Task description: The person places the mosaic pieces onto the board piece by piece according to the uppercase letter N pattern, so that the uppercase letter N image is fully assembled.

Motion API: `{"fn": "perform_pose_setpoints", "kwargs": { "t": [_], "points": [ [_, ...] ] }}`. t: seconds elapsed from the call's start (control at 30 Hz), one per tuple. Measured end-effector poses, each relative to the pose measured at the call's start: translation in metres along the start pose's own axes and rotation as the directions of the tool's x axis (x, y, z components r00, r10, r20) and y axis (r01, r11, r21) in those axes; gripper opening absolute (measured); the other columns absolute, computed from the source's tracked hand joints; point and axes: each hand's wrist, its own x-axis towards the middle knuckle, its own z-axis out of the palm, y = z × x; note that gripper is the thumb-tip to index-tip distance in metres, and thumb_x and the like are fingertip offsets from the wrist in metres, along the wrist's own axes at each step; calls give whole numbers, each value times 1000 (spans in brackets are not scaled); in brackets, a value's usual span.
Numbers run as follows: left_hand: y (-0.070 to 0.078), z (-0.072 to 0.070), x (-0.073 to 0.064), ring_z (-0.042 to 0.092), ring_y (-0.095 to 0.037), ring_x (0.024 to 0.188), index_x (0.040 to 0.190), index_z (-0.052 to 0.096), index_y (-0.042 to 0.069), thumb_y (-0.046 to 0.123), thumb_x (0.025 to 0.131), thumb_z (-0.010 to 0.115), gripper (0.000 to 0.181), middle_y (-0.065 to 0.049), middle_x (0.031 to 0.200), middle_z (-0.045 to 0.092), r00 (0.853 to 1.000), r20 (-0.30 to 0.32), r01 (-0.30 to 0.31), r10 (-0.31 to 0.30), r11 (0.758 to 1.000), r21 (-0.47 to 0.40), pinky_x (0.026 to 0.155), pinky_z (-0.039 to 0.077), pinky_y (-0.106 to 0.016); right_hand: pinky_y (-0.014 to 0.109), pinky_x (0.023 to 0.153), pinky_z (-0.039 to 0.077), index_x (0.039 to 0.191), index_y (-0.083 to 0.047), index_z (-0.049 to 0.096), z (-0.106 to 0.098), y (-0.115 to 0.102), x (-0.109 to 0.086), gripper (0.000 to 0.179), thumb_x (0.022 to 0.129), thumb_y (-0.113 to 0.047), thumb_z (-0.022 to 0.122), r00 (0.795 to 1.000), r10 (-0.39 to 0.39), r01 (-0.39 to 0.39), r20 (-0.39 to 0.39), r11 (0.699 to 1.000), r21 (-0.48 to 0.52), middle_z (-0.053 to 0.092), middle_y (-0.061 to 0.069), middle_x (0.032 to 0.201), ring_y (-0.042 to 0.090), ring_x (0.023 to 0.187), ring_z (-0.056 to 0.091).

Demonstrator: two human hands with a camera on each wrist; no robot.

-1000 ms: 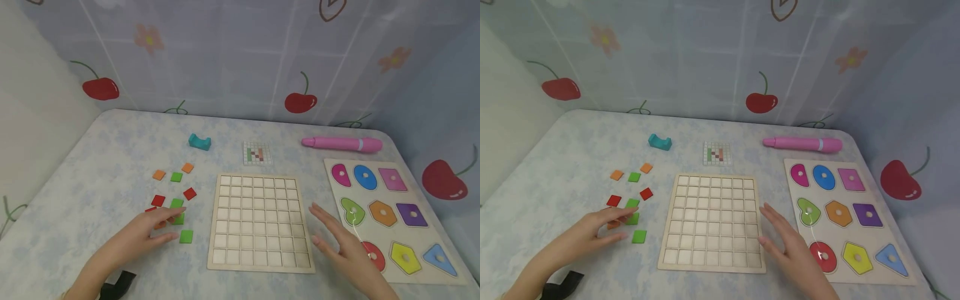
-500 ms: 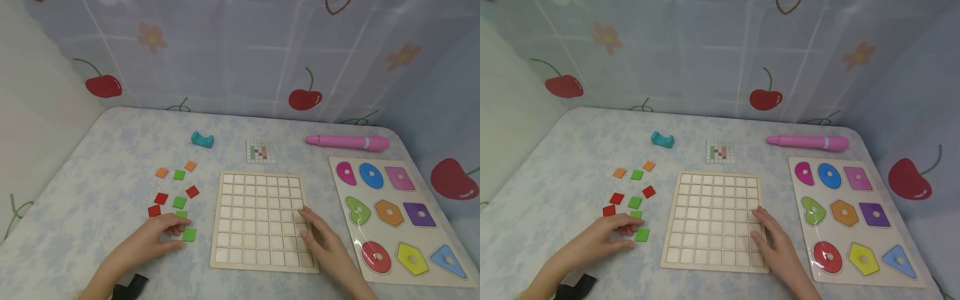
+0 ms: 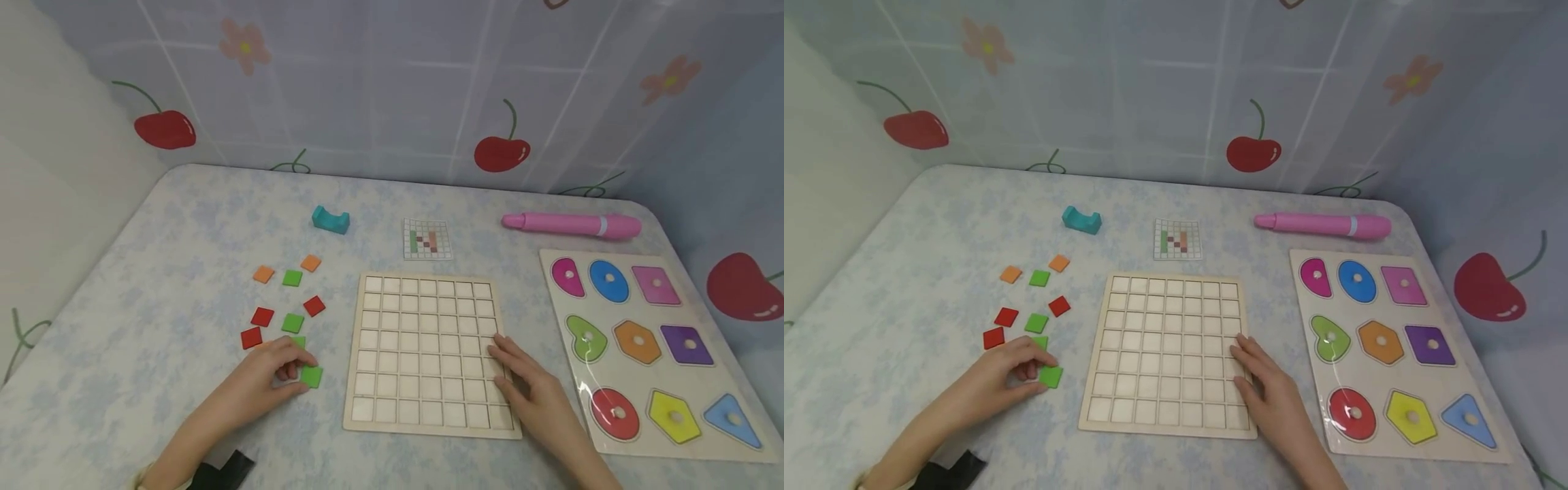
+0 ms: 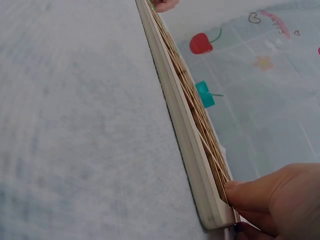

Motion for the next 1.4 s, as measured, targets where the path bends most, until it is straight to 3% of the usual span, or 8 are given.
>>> {"fn": "perform_pose_setpoints", "kwargs": {
  "t": [0.23, 0.43, 0.63, 0.83, 1.2, 1.4],
  "points": [
    [2, 2, 4, 51, -7, 70, 95, 62, 16, 2, 74, 78, 30, 11, 82, 52, 998, -37, -58, 57, 998, -17, 61, 48, -22, 7, 96, 22, 124, -4, 60, -1, 0, 1, 51, 76, 7, 72, 1000, -24, 23, -11, 999, -32, 49, 10, 135, 30, 124, 43],
    [9, 0, 9, 54, -6, 70, 91, 63, 18, 4, 80, 74, 21, 13, 83, 57, 999, -24, -40, 38, 995, -89, 63, 49, -24, 7, 95, 22, 123, -2, 61, 0, 1, 0, 50, 76, 8, 73, 1000, -17, 17, 0, 999, -36, 50, 11, 134, 31, 123, 43],
    [31, 3, 35, 58, -11, 78, 94, 65, 18, 10, 86, 69, 12, 10, 89, 61, 999, 37, 1, 8, 974, -225, 71, 50, -27, 7, 96, 21, 123, -2, 61, -1, 0, 0, 50, 76, 8, 73, 1000, -13, 12, -3, 999, -41, 50, 11, 134, 33, 123, 44],
    [43, 21, 62, 58, -12, 79, 96, 67, 13, 6, 87, 66, 10, 3, 88, 63, 994, 98, -22, 56, 947, -321, 72, 50, -27, 6, 95, 22, 124, -3, 60, -1, 0, -1, 50, 77, 7, 72, 1000, -19, 19, 4, 999, -35, 49, 11, 135, 33, 122, 45],
    [47, 40, 68, 58, -8, 73, 91, 68, 11, 5, 86, 68, 8, 9, 78, 61, 983, 175, 3, 52, 954, -301, 66, 50, -25, 7, 96, 22, 125, -3, 59, 0, 0, 1, 50, 77, 7, 72, 1000, -29, 29, 1, 999, -37, 48, 11, 136, 33, 122, 45],
    [49, 45, 66, 54, -4, 66, 83, 68, 11, 4, 82, 72, 8, 11, 74, 58, 987, 133, -59, 89, 975, -212, 60, 48, -22, 8, 97, 22, 124, -3, 60, 0, 0, 1, 50, 76, 7, 72, 999, -43, 43, -5, 998, -39, 49, 12, 135, 33, 122, 45]
  ]
}}
